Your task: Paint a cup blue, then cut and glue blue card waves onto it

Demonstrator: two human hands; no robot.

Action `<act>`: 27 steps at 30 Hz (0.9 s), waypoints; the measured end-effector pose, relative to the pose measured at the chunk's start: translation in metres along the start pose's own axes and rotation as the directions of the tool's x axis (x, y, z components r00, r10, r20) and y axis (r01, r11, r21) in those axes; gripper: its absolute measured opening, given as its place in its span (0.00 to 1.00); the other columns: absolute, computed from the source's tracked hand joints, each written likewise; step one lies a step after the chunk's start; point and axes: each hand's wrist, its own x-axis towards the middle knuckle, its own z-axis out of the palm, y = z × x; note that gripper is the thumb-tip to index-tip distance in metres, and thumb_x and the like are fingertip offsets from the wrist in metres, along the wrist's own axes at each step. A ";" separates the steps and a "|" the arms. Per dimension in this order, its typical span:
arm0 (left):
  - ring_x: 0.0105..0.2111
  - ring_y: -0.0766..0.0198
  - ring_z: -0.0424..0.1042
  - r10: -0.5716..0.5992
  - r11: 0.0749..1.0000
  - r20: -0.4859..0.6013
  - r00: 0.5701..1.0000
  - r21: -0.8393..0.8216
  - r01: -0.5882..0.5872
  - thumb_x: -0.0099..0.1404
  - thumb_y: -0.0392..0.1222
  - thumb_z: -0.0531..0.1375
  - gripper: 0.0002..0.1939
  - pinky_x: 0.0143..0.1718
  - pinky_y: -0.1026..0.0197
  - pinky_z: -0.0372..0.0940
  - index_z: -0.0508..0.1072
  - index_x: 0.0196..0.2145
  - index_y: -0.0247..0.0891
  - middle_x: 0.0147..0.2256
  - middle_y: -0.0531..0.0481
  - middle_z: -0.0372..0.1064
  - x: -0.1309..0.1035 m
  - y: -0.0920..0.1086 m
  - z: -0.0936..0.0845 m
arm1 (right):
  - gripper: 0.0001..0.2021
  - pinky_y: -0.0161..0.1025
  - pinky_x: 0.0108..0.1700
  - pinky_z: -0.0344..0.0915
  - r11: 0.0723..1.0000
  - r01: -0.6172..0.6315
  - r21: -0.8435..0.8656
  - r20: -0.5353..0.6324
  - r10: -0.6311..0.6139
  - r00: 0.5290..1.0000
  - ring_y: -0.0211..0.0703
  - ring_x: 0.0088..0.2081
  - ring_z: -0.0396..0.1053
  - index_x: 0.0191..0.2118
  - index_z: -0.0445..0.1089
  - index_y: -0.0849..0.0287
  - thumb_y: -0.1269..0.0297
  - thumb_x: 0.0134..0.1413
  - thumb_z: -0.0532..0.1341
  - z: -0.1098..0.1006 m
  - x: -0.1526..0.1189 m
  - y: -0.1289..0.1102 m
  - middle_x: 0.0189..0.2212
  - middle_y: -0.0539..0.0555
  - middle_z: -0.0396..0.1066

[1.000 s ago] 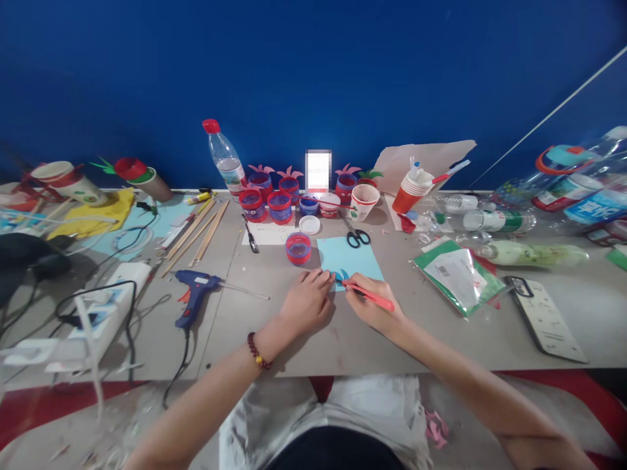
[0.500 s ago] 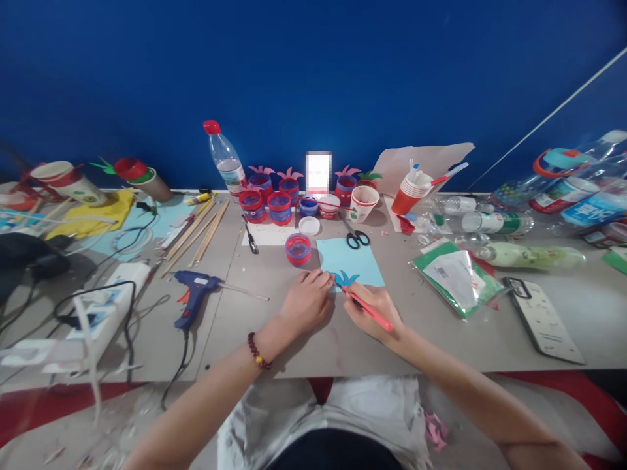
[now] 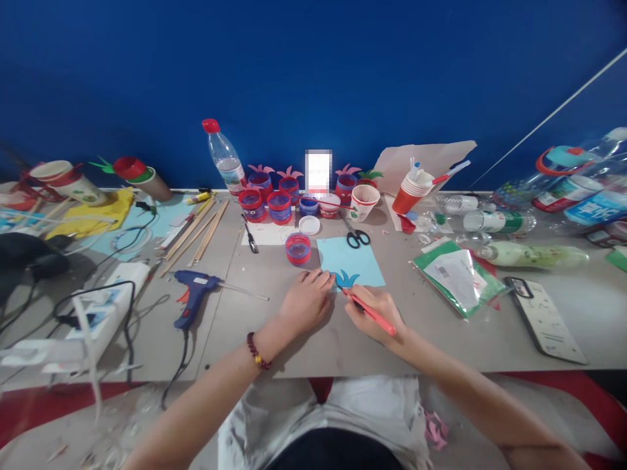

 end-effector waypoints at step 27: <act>0.53 0.54 0.62 -0.008 1.000 0.008 1.000 -0.005 0.008 0.66 0.32 0.51 0.21 0.50 0.51 0.60 0.63 0.56 0.39 0.51 0.45 0.67 0.001 -0.004 0.003 | 0.08 0.35 0.36 0.71 0.856 -0.328 0.400 0.270 0.233 0.934 0.42 0.36 0.75 0.40 0.75 0.55 0.61 0.61 0.58 -0.021 -0.001 0.037 0.35 0.52 0.78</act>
